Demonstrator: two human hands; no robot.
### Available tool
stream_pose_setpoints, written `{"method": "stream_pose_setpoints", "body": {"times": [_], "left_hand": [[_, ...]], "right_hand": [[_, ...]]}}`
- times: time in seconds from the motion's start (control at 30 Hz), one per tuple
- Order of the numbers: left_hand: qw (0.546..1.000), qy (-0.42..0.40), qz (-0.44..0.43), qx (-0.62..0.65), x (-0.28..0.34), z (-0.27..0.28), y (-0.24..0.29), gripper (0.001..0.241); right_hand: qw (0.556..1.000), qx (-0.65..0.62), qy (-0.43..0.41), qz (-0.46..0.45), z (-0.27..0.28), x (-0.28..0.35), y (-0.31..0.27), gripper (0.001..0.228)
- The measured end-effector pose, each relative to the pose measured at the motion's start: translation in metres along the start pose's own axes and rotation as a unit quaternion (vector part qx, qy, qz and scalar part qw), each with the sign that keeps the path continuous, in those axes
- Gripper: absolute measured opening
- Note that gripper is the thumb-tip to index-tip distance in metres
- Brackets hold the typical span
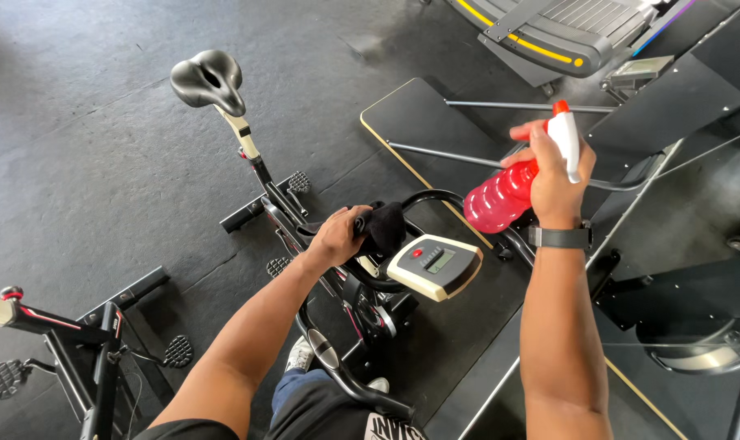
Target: The person wipes an exercise bike with a cloth after applying liquid from a spray bottle, cleaning the handlebars, console, frame, and pedals.
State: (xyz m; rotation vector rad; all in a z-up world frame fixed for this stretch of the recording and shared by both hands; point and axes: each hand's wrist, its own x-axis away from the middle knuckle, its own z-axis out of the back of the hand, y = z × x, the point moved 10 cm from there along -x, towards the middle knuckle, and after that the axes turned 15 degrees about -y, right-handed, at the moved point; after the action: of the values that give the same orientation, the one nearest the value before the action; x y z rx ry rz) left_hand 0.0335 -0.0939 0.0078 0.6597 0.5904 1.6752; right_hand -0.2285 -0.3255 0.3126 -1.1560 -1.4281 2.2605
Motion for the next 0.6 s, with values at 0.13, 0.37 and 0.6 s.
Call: {"method": "stream_pose_setpoints", "body": {"times": [0.13,0.37,0.6], "left_hand": [[1.0,0.001,-0.001,-0.001,-0.003,-0.006,-0.008,0.076],[0.998,-0.055,-0.013,-0.029,-0.003,-0.01,0.01,0.086],[0.987,-0.108,-0.06,-0.103,-0.069,-0.035,0.012,0.096]], "right_hand": [[0.999,0.028,-0.028,0.004,-0.019,0.023,-0.035,0.026],[0.991,0.076,0.042,-0.098,0.003,0.138,-0.031,0.028],[0.965,0.124,0.115,-0.199,-0.023,0.253,-0.01,0.03]]}}
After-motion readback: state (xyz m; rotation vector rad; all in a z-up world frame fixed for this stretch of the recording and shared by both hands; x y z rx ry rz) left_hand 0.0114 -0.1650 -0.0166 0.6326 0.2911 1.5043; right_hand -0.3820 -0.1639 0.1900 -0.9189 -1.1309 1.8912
